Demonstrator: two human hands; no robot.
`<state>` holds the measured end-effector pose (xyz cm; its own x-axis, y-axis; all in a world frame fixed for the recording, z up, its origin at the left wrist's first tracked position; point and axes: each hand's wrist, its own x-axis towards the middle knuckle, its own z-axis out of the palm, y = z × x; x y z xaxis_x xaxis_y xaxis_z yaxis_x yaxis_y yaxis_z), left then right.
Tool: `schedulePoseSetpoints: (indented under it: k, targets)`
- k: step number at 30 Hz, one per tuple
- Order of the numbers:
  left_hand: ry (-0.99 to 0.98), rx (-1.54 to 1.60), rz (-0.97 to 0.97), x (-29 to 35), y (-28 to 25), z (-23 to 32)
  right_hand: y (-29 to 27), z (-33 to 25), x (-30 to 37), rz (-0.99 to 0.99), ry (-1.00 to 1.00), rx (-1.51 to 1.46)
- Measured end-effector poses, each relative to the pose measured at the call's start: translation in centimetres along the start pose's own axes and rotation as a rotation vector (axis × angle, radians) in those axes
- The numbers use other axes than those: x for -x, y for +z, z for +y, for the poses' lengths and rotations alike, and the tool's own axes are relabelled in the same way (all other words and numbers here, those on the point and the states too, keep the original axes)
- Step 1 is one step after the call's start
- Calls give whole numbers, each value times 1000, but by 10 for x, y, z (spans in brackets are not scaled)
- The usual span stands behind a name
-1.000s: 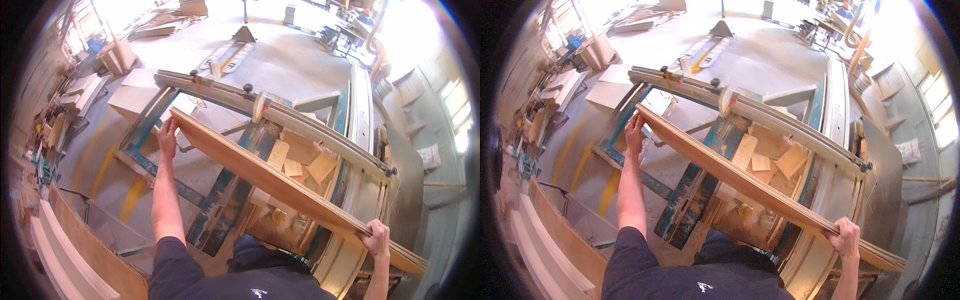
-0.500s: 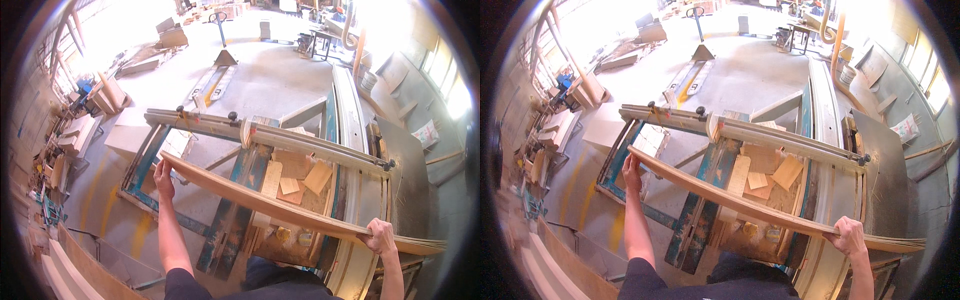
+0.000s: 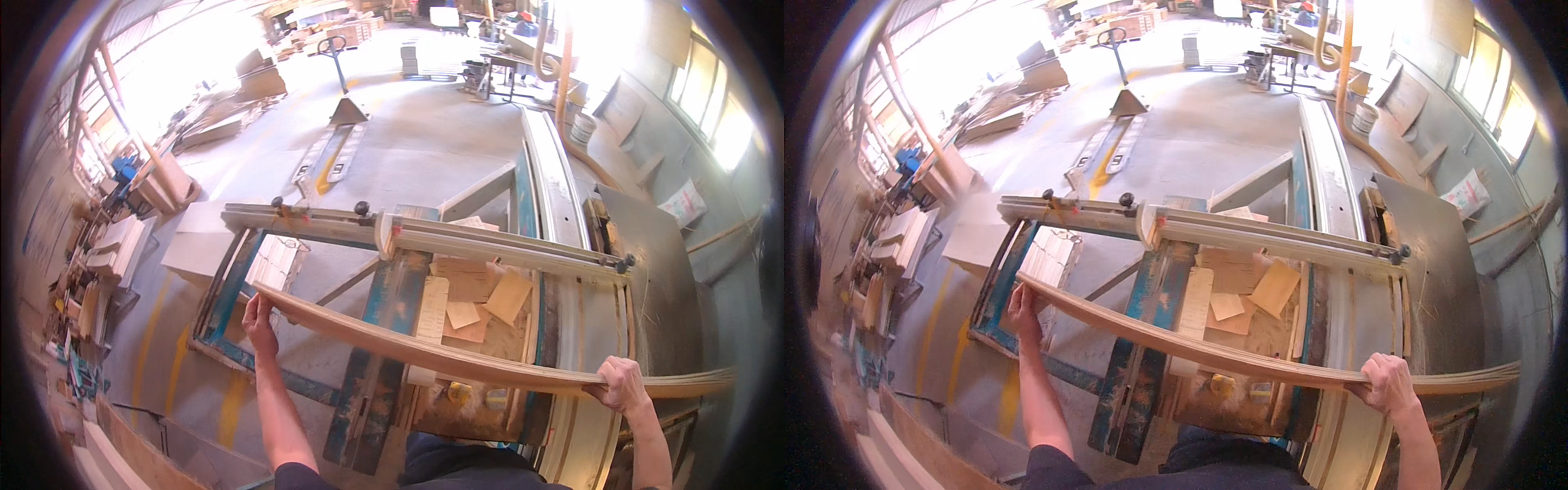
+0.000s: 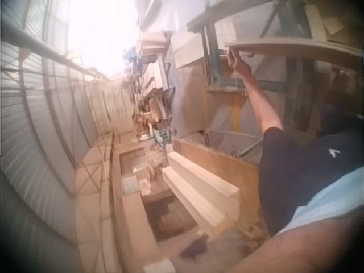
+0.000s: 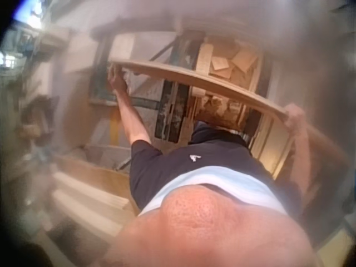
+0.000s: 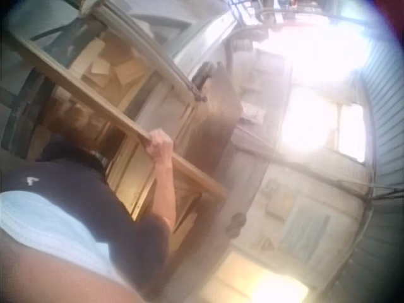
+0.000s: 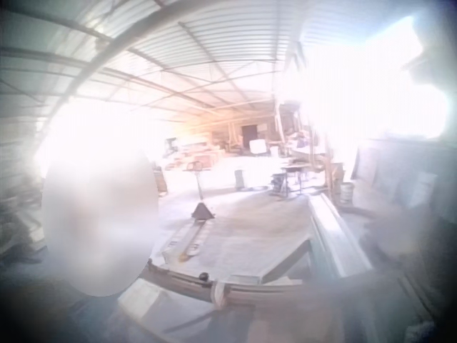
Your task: The person repeatedly picks up large flat wood panels, places them on a table saw, and pushes them through the blade to cut them. The cut pieces are then stacked on the floor or a nearby pallet.
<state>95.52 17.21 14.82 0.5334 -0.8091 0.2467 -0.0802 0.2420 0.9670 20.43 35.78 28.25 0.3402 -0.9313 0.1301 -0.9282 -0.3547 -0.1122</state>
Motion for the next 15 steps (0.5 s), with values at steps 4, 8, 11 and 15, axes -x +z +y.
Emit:
schedulePoseSetpoints:
  k: [4,8,11,15]
  targets:
    - [28,26,1,7,2,1,-3,6,4,-55,44,-30]
    - [28,131,7,10,-4,-9,-3,9,10,-107,117,-22]
    - [-40,272,23,16,-5,-21,-2,12,14,-94,140,-44]
    - [-24,354,72,24,5,-29,-2,16,20,-21,125,-72]
